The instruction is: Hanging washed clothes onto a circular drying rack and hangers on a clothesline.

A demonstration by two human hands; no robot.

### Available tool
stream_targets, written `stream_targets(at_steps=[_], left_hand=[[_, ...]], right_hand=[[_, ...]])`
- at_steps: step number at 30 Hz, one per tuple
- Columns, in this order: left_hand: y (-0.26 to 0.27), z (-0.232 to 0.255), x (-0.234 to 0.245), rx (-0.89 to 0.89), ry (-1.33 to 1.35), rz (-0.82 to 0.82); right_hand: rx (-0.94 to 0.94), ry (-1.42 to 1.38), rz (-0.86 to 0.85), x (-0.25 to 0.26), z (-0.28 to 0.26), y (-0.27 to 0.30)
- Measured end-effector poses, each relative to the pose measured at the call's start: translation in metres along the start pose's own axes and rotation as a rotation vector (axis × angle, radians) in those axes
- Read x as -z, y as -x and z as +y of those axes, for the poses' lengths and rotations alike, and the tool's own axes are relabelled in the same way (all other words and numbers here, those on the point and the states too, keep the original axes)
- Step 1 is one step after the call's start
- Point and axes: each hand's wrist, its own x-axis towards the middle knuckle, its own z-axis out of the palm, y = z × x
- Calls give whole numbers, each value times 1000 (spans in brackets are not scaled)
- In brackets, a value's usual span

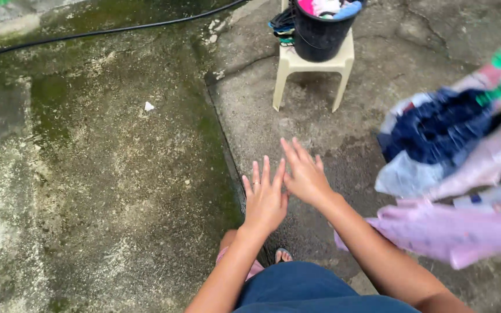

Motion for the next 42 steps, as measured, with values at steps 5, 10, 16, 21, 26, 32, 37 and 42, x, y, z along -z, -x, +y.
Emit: stream_targets(at_steps=[5,10,16,21,26,32,37,42], left_hand=[[-108,-47,21,-20,58,47],[-243,-114,51,-134,69,-74],[-450,-160,57,-396,5,-347],[-615,-180,16,-484,4,-382],[-721,-186,-39,-498,2,-444],[-795,-194,-52,-352,-8,-651],[-873,-199,-47,-354,77,-575],[-959,-203,-56,-390,208,-610]], right_hand=[[-62,-23,7,15,16,-114],[-161,-119,106,34,72,-211],[-522,-275,326,46,89,-344],[-459,-341,492,38,124,-467],[-450,-311,577,38,222,-588],[-441,-172,441,7,346,-720],[-637,-88,148,16,359,-786],[-753,121,-47,-37,411,-826]])
